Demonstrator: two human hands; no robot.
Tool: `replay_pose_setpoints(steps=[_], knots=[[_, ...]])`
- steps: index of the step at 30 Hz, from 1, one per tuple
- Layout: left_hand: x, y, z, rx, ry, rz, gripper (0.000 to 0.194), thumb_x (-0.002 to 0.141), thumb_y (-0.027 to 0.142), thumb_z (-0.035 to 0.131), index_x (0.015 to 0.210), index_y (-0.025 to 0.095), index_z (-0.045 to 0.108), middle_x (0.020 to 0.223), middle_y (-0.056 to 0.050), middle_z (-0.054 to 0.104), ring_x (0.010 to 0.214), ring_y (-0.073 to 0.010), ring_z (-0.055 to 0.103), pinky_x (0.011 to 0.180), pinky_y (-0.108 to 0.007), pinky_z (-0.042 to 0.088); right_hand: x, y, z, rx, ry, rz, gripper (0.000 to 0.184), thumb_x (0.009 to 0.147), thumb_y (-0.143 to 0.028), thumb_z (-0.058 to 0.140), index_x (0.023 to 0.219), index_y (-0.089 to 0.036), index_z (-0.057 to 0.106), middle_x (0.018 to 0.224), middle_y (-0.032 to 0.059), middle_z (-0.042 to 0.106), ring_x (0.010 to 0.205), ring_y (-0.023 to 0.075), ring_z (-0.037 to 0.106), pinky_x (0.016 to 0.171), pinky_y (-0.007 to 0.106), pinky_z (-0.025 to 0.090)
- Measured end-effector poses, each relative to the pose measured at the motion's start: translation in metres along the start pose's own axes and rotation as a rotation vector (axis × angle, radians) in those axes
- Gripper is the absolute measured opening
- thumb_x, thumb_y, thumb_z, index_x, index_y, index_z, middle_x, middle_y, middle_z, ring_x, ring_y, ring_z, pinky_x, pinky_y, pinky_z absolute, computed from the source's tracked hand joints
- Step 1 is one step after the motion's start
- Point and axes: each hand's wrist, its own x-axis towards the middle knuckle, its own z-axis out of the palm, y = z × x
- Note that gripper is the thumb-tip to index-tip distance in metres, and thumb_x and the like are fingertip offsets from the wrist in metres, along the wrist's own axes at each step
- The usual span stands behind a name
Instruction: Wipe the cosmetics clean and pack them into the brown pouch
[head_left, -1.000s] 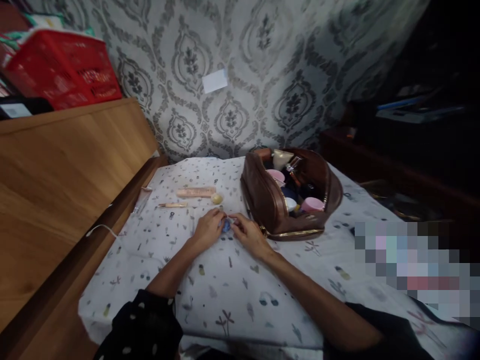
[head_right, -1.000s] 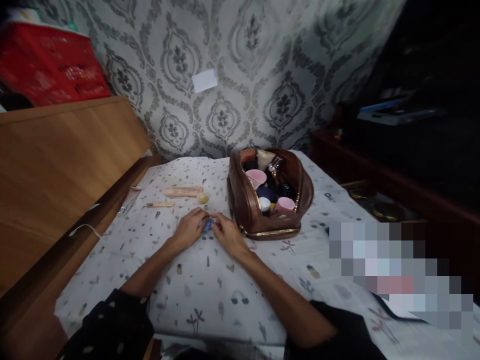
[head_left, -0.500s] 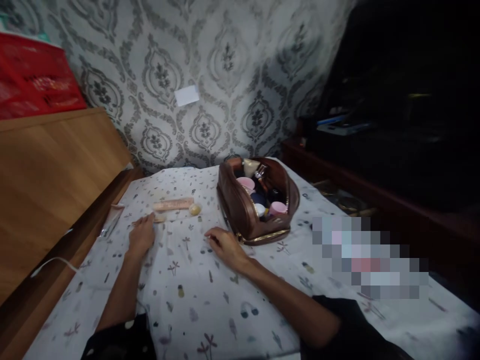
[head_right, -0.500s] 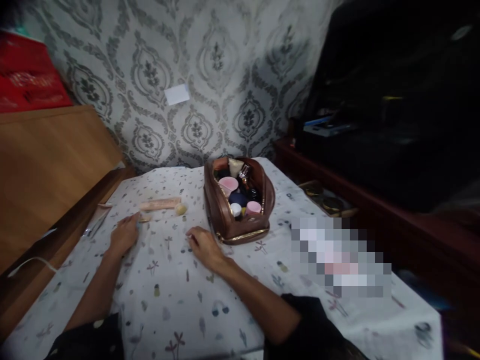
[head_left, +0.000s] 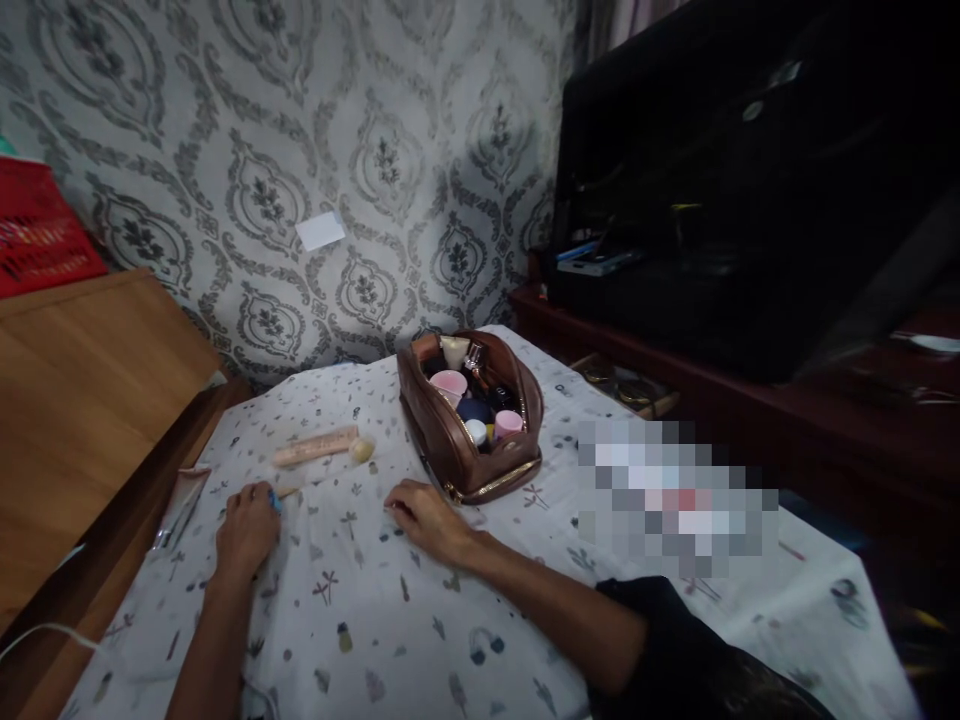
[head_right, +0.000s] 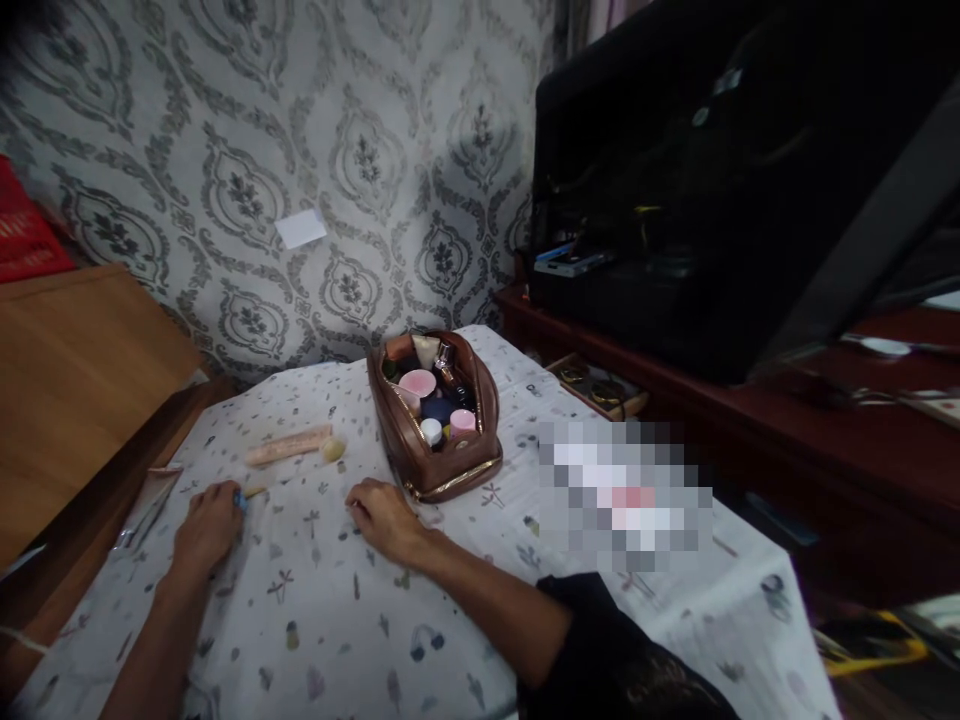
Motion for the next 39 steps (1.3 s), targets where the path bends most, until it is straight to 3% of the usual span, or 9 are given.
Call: replay_pose_setpoints(steps=[7, 13, 22, 27, 32, 36, 39], knots=[[-0.002, 0.002, -0.011, 0.031, 0.014, 0.036, 0.036, 0.093, 0.021, 0.035, 0.12, 0.014, 0.059, 0.119, -0.016, 0.063, 0.113, -0.0331, 0.056, 0.085, -0.043, 0.05, 0.0, -0.005, -0.004, -0.025, -0.03, 0.006, 0.02, 0.085, -0.008, 0.053, 0.09, -0.015, 0.071, 0.089, 0.0063, 0.07, 0.081, 0.0155, 0.063, 0.077, 0.024, 0.047], [-0.003, 0.006, -0.015, -0.021, 0.018, -0.031, 0.038, 0.095, 0.032, 0.035, 0.113, 0.015, 0.063, 0.111, -0.018, 0.066, 0.106, -0.0342, 0.062, 0.08, -0.042, 0.05, 0.0, -0.007, -0.005, -0.06, -0.055, -0.008, 0.022, 0.085, -0.008, 0.052, 0.093, -0.014, 0.071, 0.093, 0.0081, 0.071, 0.084, 0.0169, 0.065, 0.08, 0.025, 0.048], [-0.015, 0.026, -0.034, -0.058, -0.108, -0.013, 0.02, 0.092, 0.033, 0.037, 0.097, 0.023, 0.054, 0.099, -0.011, 0.073, 0.091, -0.0302, 0.069, 0.064, -0.034, 0.043, -0.002, -0.008, -0.005, -0.109, -0.082, -0.018, 0.021, 0.087, -0.011, 0.053, 0.098, -0.015, 0.071, 0.097, 0.0084, 0.07, 0.085, 0.0175, 0.066, 0.08, 0.026, 0.047], [-0.025, 0.061, -0.03, -0.371, -0.065, 0.165, 0.017, 0.087, 0.038, 0.042, 0.09, 0.025, 0.053, 0.072, 0.0, 0.067, 0.075, -0.0238, 0.066, 0.066, -0.03, 0.043, -0.007, -0.017, -0.01, -0.16, -0.097, -0.055, 0.025, 0.091, -0.028, 0.06, 0.112, -0.017, 0.067, 0.104, 0.0068, 0.066, 0.082, 0.0167, 0.064, 0.076, 0.027, 0.048], [-0.038, 0.095, -0.021, -0.858, -0.106, 0.345, 0.024, 0.079, 0.045, 0.046, 0.082, 0.023, 0.055, 0.074, -0.001, 0.064, 0.074, -0.0214, 0.063, 0.068, -0.03, 0.046, -0.009, -0.025, -0.015, -0.235, -0.148, -0.091, 0.045, 0.089, -0.048, 0.062, 0.121, -0.016, 0.059, 0.111, 0.0101, 0.061, 0.099, 0.024, 0.061, 0.079, 0.033, 0.049], [-0.049, 0.106, -0.02, -1.212, -0.284, 0.241, 0.03, 0.075, 0.049, 0.055, 0.087, 0.022, 0.055, 0.072, 0.003, 0.061, 0.067, -0.0174, 0.059, 0.062, -0.026, 0.046, -0.007, -0.023, -0.017, -0.211, -0.153, -0.097, 0.056, 0.083, -0.052, 0.068, 0.124, -0.016, 0.054, 0.115, 0.0114, 0.059, 0.109, 0.0283, 0.055, 0.085, 0.038, 0.049], [-0.049, 0.107, -0.021, -1.31, -0.321, 0.179, 0.032, 0.073, 0.049, 0.06, 0.09, 0.022, 0.056, 0.071, 0.004, 0.061, 0.066, -0.0162, 0.058, 0.06, -0.024, 0.045, -0.005, -0.016, -0.017, -0.205, -0.152, -0.106, 0.059, 0.079, -0.04, 0.075, 0.13, -0.02, 0.05, 0.116, 0.0096, 0.057, 0.111, 0.0284, 0.054, 0.087, 0.039, 0.048]])
